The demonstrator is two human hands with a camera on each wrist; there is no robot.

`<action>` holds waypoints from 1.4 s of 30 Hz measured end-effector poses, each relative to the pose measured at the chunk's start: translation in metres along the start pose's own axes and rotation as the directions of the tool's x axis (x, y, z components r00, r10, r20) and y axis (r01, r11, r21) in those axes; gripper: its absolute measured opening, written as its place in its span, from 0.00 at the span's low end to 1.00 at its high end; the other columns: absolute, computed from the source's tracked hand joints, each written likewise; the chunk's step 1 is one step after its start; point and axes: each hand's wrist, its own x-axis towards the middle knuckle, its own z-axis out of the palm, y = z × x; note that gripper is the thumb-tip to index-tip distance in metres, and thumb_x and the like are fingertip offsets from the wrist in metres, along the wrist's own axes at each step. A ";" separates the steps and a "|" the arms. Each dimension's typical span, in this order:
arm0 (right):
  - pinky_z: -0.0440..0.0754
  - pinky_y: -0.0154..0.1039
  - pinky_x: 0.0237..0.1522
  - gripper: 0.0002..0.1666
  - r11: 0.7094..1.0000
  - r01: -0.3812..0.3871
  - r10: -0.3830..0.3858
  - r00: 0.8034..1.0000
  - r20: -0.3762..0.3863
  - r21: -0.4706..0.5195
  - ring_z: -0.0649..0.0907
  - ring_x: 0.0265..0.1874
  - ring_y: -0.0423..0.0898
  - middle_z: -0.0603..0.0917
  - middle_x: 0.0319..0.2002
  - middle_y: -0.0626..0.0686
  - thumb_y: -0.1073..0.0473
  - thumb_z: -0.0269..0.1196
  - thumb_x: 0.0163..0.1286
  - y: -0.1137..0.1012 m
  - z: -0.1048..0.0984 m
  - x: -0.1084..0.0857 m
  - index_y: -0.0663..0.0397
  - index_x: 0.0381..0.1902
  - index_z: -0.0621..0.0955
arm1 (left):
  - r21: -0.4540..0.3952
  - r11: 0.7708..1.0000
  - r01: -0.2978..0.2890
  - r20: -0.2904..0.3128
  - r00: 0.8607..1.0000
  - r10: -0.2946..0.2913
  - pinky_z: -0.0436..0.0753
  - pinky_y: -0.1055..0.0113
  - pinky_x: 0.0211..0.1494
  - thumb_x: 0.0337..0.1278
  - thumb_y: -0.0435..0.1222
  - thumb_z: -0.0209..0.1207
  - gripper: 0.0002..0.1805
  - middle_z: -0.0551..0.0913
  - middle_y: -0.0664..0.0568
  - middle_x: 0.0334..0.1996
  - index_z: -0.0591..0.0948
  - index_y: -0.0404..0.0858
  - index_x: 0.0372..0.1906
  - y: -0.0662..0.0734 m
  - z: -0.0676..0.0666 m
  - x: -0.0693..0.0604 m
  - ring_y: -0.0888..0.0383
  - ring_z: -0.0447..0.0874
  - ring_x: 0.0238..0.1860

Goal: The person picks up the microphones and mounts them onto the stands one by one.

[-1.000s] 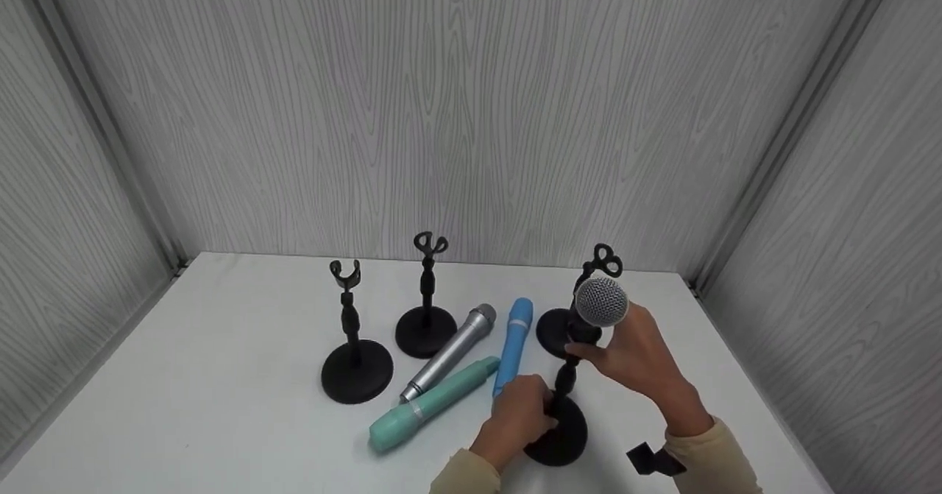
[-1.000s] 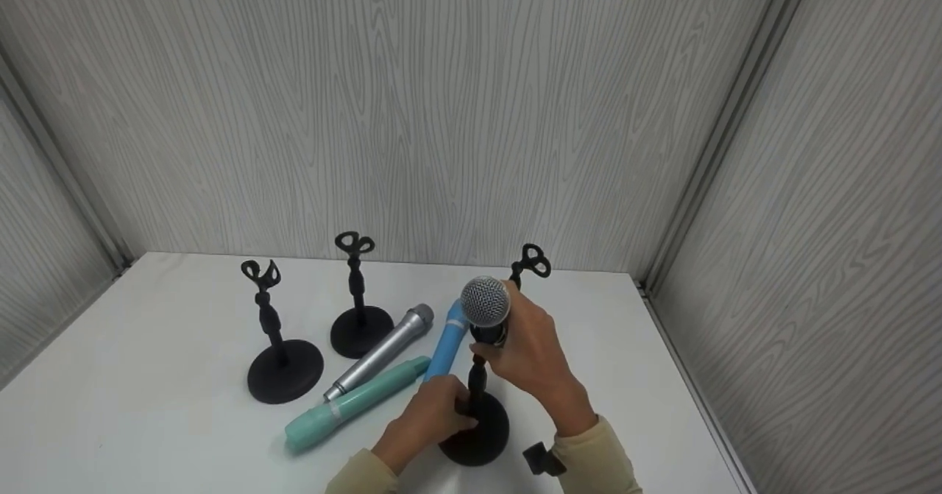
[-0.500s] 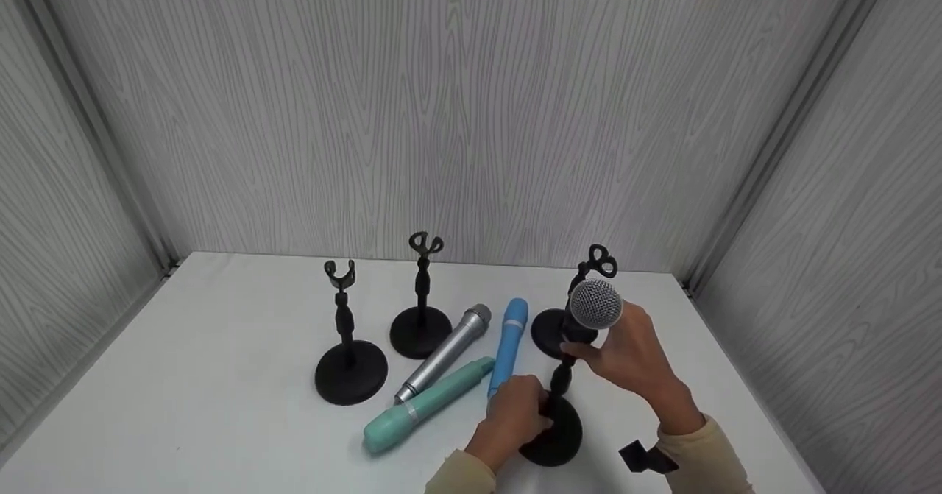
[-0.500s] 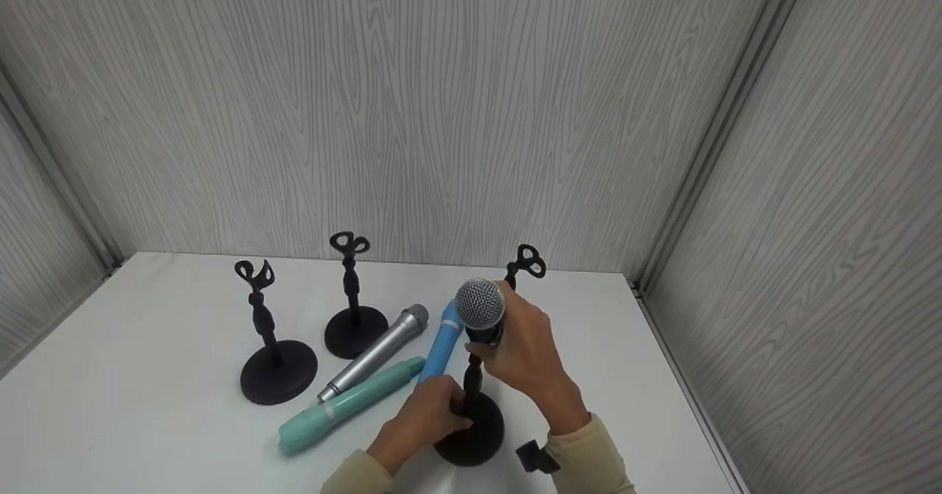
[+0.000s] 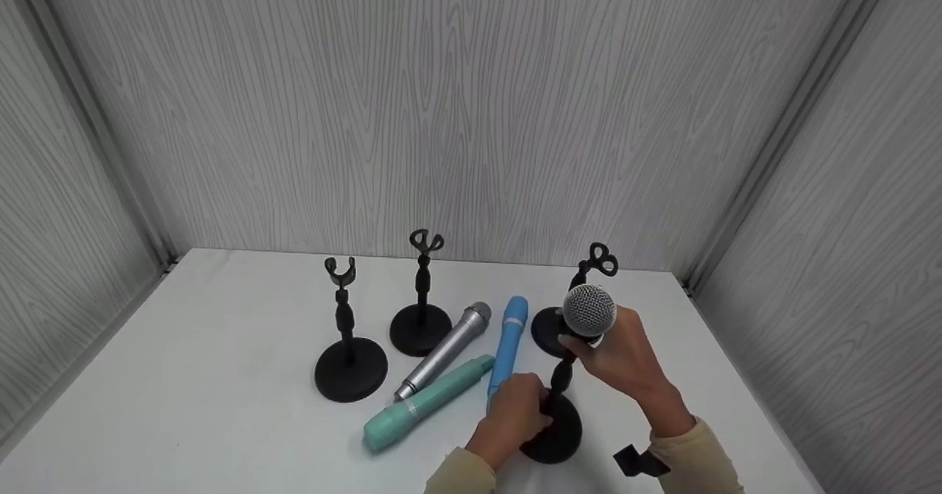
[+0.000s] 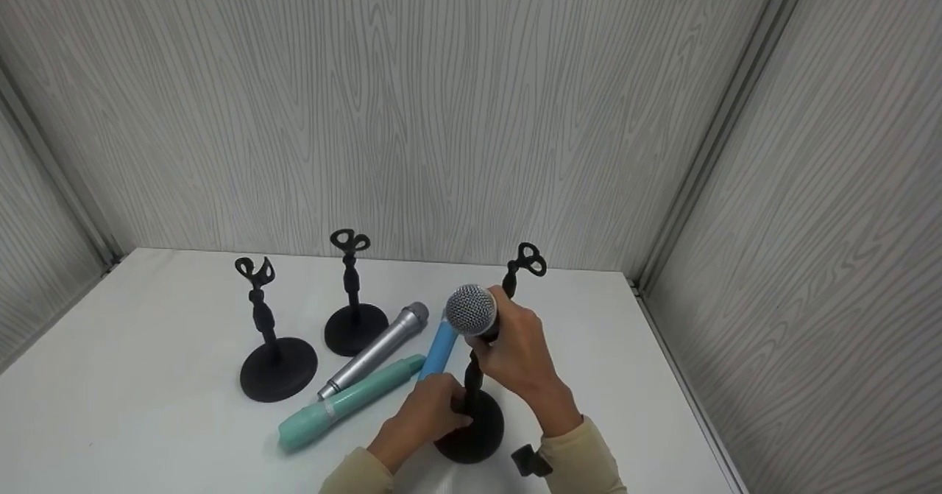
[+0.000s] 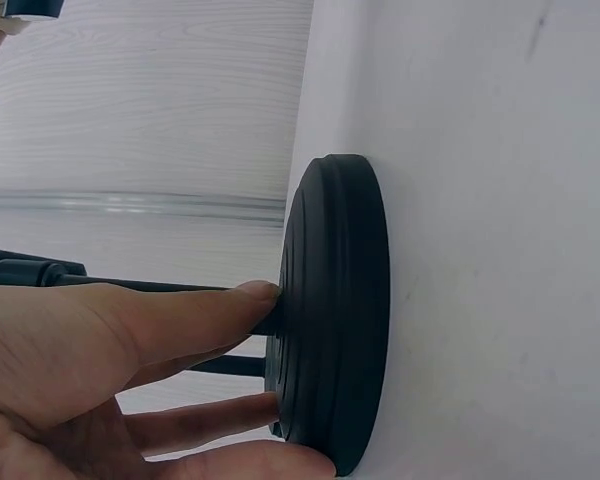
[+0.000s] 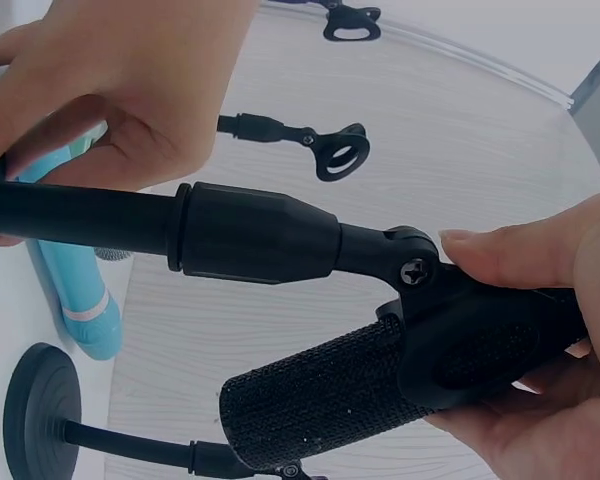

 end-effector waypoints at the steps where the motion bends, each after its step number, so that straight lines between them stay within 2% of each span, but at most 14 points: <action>1: 0.88 0.47 0.47 0.24 1.000 -0.004 0.004 1.000 0.008 0.006 0.90 0.45 0.50 0.90 0.43 0.55 0.73 0.78 0.51 0.001 0.000 0.000 0.64 0.47 0.84 | -0.004 1.000 0.004 0.001 1.000 -0.004 0.85 0.61 0.39 0.47 0.30 0.77 0.11 0.87 0.49 0.29 0.87 0.34 0.36 0.000 0.000 0.000 0.55 0.86 0.34; 7: 0.87 0.49 0.53 0.31 0.999 -0.040 0.040 0.999 0.018 0.027 0.90 0.50 0.52 0.90 0.48 0.54 0.73 0.80 0.48 0.000 -0.004 -0.001 0.64 0.53 0.84 | 0.008 1.000 0.022 0.014 1.000 -0.022 0.87 0.60 0.39 0.48 0.31 0.77 0.11 0.89 0.49 0.30 0.88 0.34 0.37 0.002 0.000 -0.001 0.53 0.89 0.35; 13: 0.87 0.51 0.52 0.37 0.998 -0.038 0.035 0.998 -0.058 -0.047 0.89 0.49 0.52 0.90 0.48 0.54 0.69 0.83 0.44 -0.006 -0.007 -0.002 0.62 0.55 0.83 | 0.014 1.000 0.026 0.018 1.000 -0.026 0.86 0.61 0.36 0.49 0.31 0.77 0.09 0.88 0.49 0.28 0.89 0.34 0.35 0.002 -0.002 0.001 0.55 0.87 0.32; 17: 0.87 0.52 0.49 0.35 0.994 -0.048 0.040 0.996 -0.075 -0.101 0.90 0.48 0.51 0.91 0.46 0.54 0.67 0.84 0.44 -0.008 -0.008 -0.001 0.61 0.52 0.84 | 0.017 1.000 0.023 0.017 1.000 -0.023 0.85 0.62 0.36 0.50 0.31 0.76 0.09 0.87 0.50 0.28 0.88 0.35 0.35 0.002 -0.002 0.002 0.57 0.85 0.31; 22: 0.89 0.50 0.44 0.31 0.989 -0.022 0.013 0.998 -0.058 -0.147 0.91 0.44 0.51 0.92 0.43 0.55 0.66 0.83 0.47 -0.007 -0.008 -0.001 0.62 0.50 0.85 | 0.016 1.000 0.018 0.015 1.000 -0.019 0.84 0.62 0.36 0.50 0.31 0.76 0.08 0.87 0.50 0.27 0.88 0.35 0.34 0.002 -0.002 0.003 0.59 0.81 0.29; 30: 0.89 0.46 0.41 0.24 0.997 0.016 -0.017 1.000 -0.012 -0.080 0.92 0.40 0.50 0.92 0.37 0.54 0.68 0.82 0.48 0.000 -0.007 -0.001 0.62 0.43 0.85 | 0.009 1.000 0.015 0.003 1.000 -0.015 0.86 0.61 0.40 0.49 0.31 0.76 0.10 0.88 0.49 0.29 0.87 0.34 0.36 0.000 0.000 0.001 0.57 0.84 0.33; 34: 0.89 0.49 0.45 0.25 0.999 0.037 -0.036 0.999 0.007 -0.032 0.92 0.43 0.52 0.92 0.40 0.56 0.70 0.82 0.47 0.004 -0.008 0.001 0.64 0.44 0.84 | -0.004 1.000 0.027 0.013 1.000 -0.027 0.87 0.59 0.42 0.49 0.30 0.76 0.11 0.88 0.48 0.31 0.87 0.34 0.37 0.002 0.000 0.000 0.55 0.87 0.36; 42: 0.88 0.52 0.50 0.25 0.999 0.028 -0.029 0.998 0.050 0.020 0.91 0.46 0.53 0.91 0.43 0.56 0.70 0.80 0.50 0.002 -0.009 0.007 0.63 0.47 0.84 | -0.002 1.000 0.024 0.002 1.000 -0.024 0.86 0.61 0.38 0.49 0.30 0.76 0.09 0.88 0.49 0.29 0.89 0.34 0.36 0.002 -0.001 0.000 0.58 0.84 0.31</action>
